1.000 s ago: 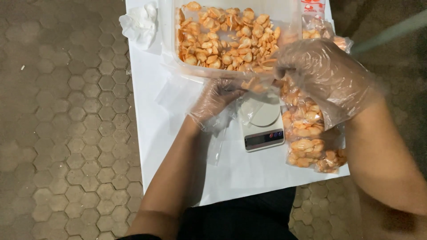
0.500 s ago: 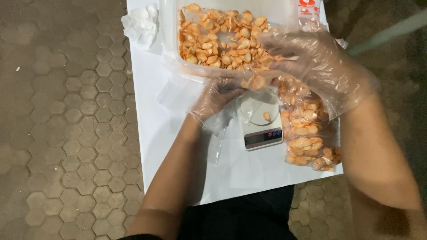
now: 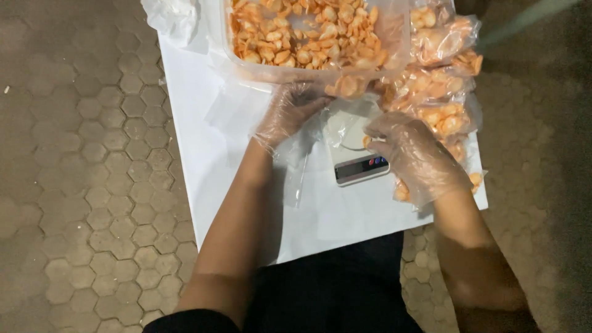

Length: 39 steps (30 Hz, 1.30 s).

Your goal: Portioning and weighing chips from a large container into individual plastic bags for retail packaging.

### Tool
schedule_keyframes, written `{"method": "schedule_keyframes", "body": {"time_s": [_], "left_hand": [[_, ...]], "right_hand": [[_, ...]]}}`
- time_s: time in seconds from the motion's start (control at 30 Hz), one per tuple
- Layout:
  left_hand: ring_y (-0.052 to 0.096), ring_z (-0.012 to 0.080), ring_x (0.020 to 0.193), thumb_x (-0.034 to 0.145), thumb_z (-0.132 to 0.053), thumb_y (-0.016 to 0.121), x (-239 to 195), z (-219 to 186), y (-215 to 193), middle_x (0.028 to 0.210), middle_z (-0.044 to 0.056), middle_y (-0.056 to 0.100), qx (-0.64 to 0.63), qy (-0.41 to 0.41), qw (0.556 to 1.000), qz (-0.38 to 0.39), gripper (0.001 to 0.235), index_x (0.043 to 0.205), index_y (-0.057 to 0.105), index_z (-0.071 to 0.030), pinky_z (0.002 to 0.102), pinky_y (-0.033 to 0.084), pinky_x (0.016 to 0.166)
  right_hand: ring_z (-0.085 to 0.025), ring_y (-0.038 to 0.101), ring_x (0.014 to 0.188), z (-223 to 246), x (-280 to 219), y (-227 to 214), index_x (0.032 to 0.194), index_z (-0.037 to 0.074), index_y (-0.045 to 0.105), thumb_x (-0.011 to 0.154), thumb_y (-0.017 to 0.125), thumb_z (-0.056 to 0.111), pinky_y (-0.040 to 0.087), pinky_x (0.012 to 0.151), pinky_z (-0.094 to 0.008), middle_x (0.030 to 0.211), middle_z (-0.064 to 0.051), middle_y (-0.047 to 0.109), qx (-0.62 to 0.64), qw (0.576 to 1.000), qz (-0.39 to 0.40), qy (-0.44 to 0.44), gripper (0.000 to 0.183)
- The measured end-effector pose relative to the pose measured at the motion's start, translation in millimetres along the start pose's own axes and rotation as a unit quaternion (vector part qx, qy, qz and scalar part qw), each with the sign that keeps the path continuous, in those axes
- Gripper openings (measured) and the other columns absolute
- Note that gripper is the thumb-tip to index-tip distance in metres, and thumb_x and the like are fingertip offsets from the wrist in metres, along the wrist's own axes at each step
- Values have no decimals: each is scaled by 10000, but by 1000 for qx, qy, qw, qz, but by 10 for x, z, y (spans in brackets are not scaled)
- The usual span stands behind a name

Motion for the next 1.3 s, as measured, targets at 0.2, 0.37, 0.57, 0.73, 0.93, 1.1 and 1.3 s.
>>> {"method": "schedule_keyframes", "body": {"time_s": [0.2, 0.37, 0.57, 0.73, 0.93, 1.1, 1.3], "left_hand": [[743, 159, 939, 892, -134, 829, -19, -37, 46, 942, 75, 802, -8, -4, 1000, -2, 109, 998, 814, -123, 322, 590, 907], [732, 157, 952, 892, -133, 826, -31, -128, 57, 943, 68, 800, -8, -5, 1000, -5, 126, 1017, 816, -123, 329, 578, 917], [747, 239, 913, 898, -131, 812, -40, -108, 34, 930, 125, 796, -3, -14, 1000, -12, 123, 1011, 808, -82, 375, 576, 910], [746, 144, 948, 962, -151, 701, -7, -64, -52, 1085, 54, 790, -41, -37, 997, 47, 173, 1097, 777, -74, 256, 626, 817], [726, 121, 945, 966, -156, 700, 12, 42, -65, 1065, 28, 784, -44, -42, 997, 51, 170, 1099, 779, -85, 240, 594, 819], [742, 129, 948, 960, -159, 713, 15, 44, -71, 1067, 30, 789, -71, -32, 996, 51, 175, 1102, 779, -82, 239, 603, 815], [726, 138, 973, 960, -171, 703, 25, 34, -81, 1104, 36, 779, -34, -19, 998, 54, 202, 1128, 767, -80, 275, 607, 847]], "right_hand": [[-300, 655, 935, -220, 87, 129, 1078, -81, 712, 926, 693, -52, 559, 870, -373, 971, -212, 639, 108, 990, -39, -80, 156], [-324, 722, 887, 127, 18, -27, 1060, -44, 724, 1000, 690, 5, 598, 755, -365, 957, -223, 714, -14, 984, -82, -157, 85], [-349, 712, 997, 193, 217, -327, 1117, -2, 794, 998, 858, -2, 584, 860, -411, 1072, -193, 733, -51, 904, -263, -334, 135], [-285, 677, 943, 689, 319, -387, 1121, -121, 728, 992, 806, -211, 571, 810, -361, 1061, -228, 723, -92, 891, -239, -376, 176], [-299, 676, 1028, 730, 425, -452, 1151, -127, 707, 1057, 705, -175, 585, 871, -356, 1134, -236, 720, -70, 892, -239, -376, 105], [-292, 705, 1020, 565, 569, -461, 1152, -110, 735, 1065, 729, -119, 557, 745, -331, 1130, -230, 741, -83, 894, -249, -362, 89], [-282, 710, 1072, 547, 634, -436, 1152, -69, 741, 1037, 690, -111, 587, 817, -340, 1137, -206, 742, -87, 918, -204, -330, 133]]}}
Point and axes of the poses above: each hand's wrist, its own x-axis towards the middle knuckle, its own y-axis out of the palm, z = x × y, the point moved 2 cm from there along x, towards the middle knuckle
